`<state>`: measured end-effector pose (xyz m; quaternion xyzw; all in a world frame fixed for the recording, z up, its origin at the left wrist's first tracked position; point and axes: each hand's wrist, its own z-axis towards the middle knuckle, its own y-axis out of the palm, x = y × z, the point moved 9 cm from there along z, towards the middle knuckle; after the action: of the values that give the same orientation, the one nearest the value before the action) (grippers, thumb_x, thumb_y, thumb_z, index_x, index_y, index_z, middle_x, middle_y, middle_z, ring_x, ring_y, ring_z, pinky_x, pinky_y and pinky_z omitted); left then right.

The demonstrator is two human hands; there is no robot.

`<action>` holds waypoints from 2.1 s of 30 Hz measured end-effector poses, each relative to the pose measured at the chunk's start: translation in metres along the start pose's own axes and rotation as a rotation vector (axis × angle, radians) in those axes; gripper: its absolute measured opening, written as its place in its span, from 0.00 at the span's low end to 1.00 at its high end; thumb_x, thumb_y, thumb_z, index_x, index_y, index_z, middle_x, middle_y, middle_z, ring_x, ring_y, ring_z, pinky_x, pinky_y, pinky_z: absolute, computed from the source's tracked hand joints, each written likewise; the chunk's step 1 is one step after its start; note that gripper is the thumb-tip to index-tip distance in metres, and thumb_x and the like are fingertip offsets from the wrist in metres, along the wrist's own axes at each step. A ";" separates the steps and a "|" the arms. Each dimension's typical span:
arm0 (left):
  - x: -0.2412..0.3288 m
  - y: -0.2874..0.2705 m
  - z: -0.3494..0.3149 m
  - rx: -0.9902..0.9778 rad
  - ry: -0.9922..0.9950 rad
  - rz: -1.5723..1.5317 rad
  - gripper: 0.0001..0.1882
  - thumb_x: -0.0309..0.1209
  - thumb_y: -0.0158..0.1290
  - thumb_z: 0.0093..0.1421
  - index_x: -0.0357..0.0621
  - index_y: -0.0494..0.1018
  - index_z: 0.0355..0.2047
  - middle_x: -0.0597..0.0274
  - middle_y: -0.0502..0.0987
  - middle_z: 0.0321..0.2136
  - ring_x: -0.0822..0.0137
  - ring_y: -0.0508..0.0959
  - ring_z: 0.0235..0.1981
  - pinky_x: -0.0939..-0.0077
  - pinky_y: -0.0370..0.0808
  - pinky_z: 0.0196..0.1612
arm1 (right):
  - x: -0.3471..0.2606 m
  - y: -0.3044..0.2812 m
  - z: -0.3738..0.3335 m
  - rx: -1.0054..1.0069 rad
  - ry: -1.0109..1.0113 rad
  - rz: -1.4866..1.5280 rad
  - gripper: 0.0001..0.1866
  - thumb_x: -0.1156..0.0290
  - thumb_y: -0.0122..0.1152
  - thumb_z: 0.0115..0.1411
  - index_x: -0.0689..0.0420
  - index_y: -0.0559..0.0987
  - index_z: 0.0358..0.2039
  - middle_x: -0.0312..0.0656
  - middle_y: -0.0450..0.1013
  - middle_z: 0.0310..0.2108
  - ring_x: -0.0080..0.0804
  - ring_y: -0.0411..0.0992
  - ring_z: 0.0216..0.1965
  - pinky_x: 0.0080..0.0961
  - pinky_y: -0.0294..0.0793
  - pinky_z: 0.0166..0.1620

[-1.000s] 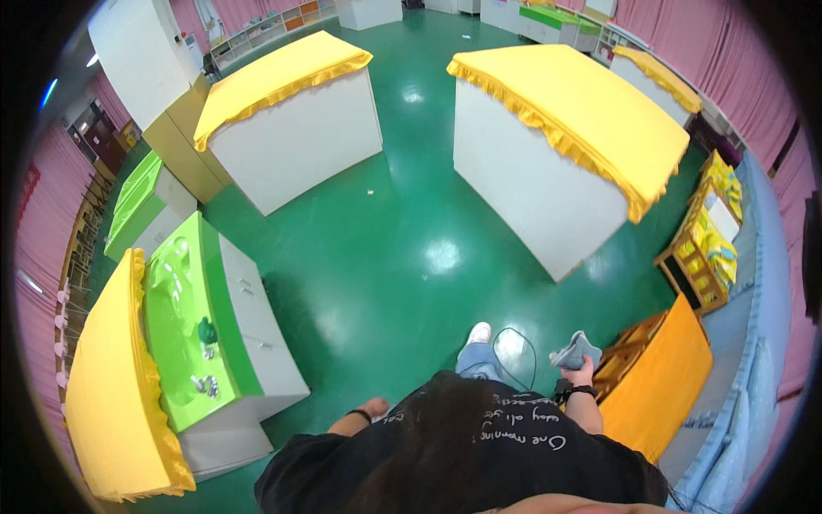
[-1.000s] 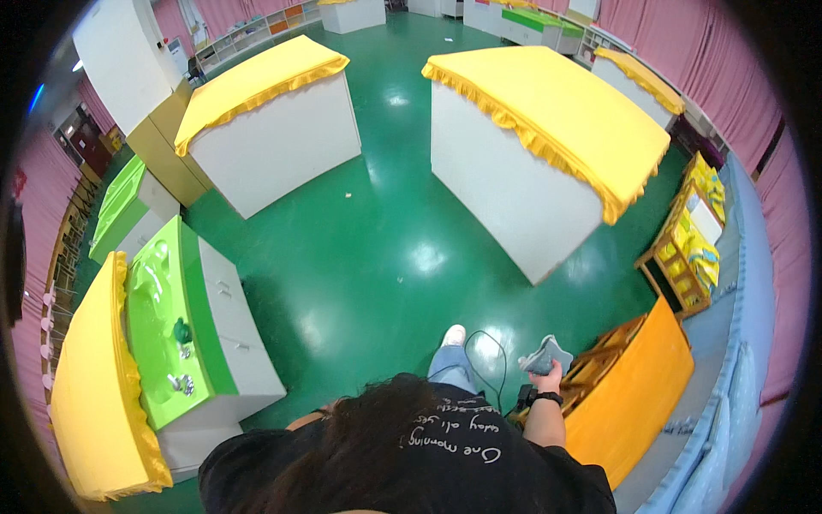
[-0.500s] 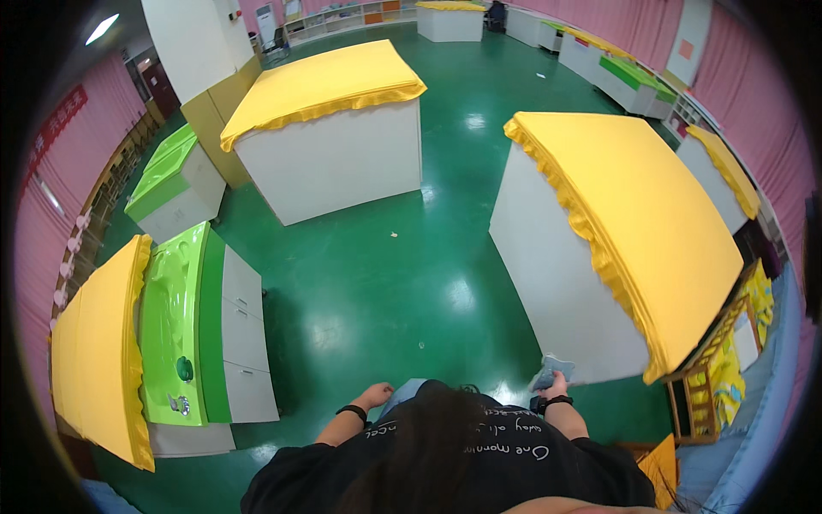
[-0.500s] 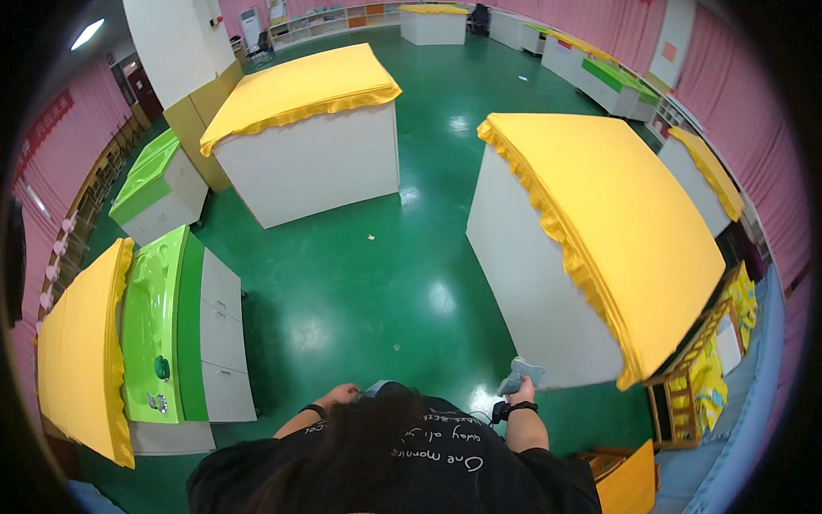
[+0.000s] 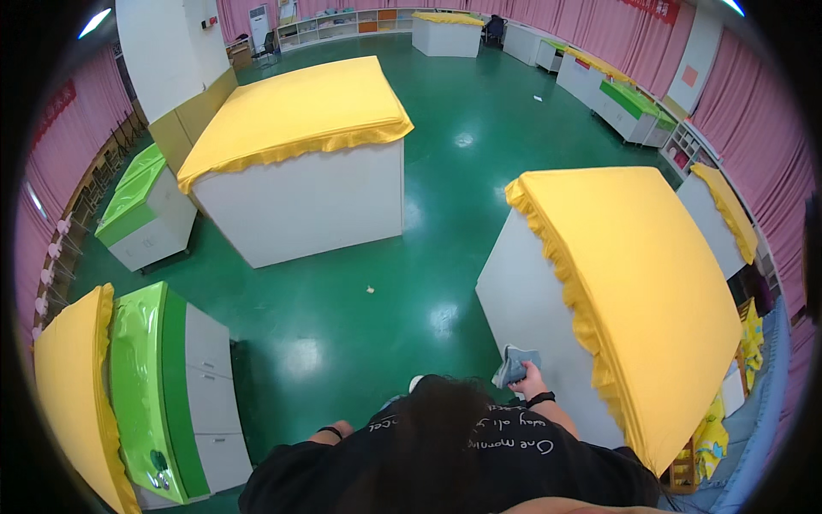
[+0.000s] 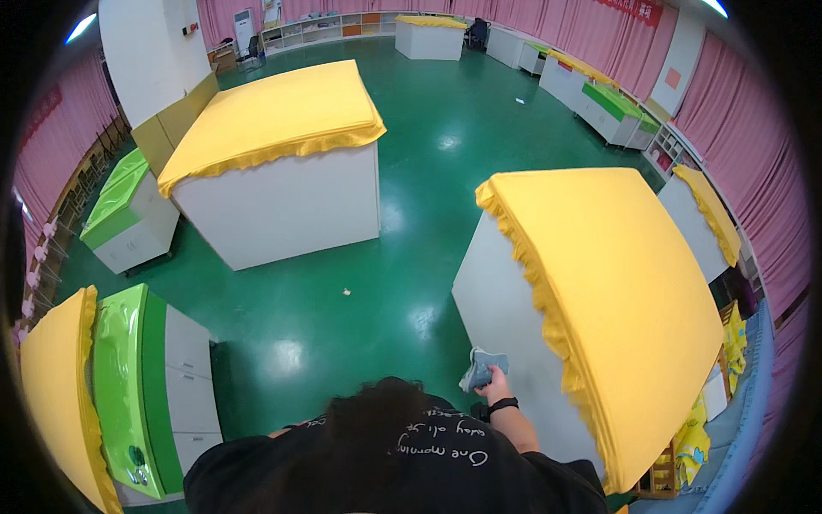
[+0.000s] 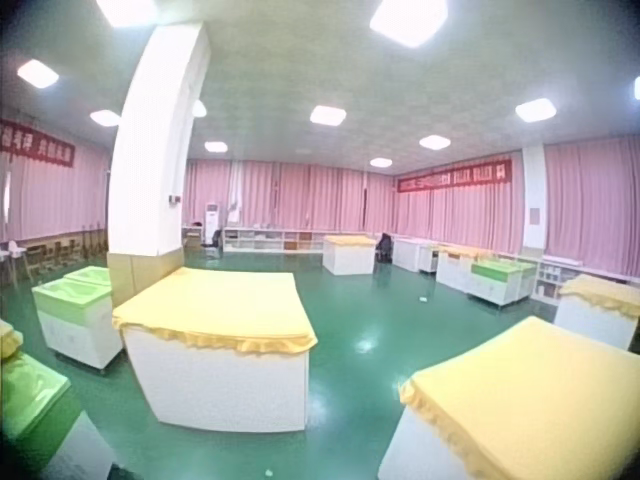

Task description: The person cleans a small wooden chair with a cloth, wiping the seat and frame, then moves across the room to a bed, adjusts an orange pillow, and finally walks to a table.

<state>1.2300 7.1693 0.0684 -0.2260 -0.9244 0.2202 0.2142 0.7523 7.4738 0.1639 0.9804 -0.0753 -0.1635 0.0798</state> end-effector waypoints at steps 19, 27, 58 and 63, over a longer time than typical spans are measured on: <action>0.192 -0.422 0.274 0.027 0.205 -0.120 0.19 0.39 0.42 0.51 0.39 0.73 0.36 0.46 0.73 0.38 0.50 0.72 0.41 0.63 0.68 0.44 | -0.221 0.433 0.178 -0.079 -0.060 -0.288 0.26 0.59 0.53 0.50 0.51 0.62 0.50 0.41 0.57 0.54 0.40 0.56 0.53 0.48 0.54 0.52; 0.262 -0.606 0.376 0.390 0.176 -0.436 0.17 0.36 0.43 0.50 0.37 0.73 0.34 0.48 0.75 0.32 0.51 0.75 0.35 0.63 0.70 0.39 | -0.330 0.651 0.207 -0.258 -0.218 -0.481 0.22 0.65 0.55 0.49 0.52 0.65 0.46 0.42 0.63 0.48 0.39 0.60 0.49 0.50 0.59 0.47; 0.496 -1.145 0.868 0.068 0.325 0.030 0.16 0.34 0.43 0.47 0.39 0.73 0.33 0.46 0.74 0.37 0.50 0.73 0.38 0.61 0.69 0.42 | -0.821 0.942 0.478 0.089 -0.221 0.154 0.22 0.55 0.46 0.52 0.52 0.67 0.45 0.42 0.65 0.45 0.40 0.63 0.45 0.46 0.62 0.45; 0.408 -1.236 0.872 0.285 -0.004 -0.336 0.16 0.35 0.42 0.49 0.36 0.73 0.31 0.42 0.73 0.35 0.50 0.74 0.38 0.63 0.69 0.42 | -0.909 1.144 0.534 -0.098 -0.286 -0.267 0.24 0.60 0.55 0.49 0.51 0.66 0.47 0.41 0.62 0.48 0.39 0.59 0.51 0.50 0.59 0.47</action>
<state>0.0689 6.1179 0.1052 -0.0359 -0.9090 0.3103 0.2760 -0.4147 6.4448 0.1528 0.9435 0.0528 -0.3135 0.0936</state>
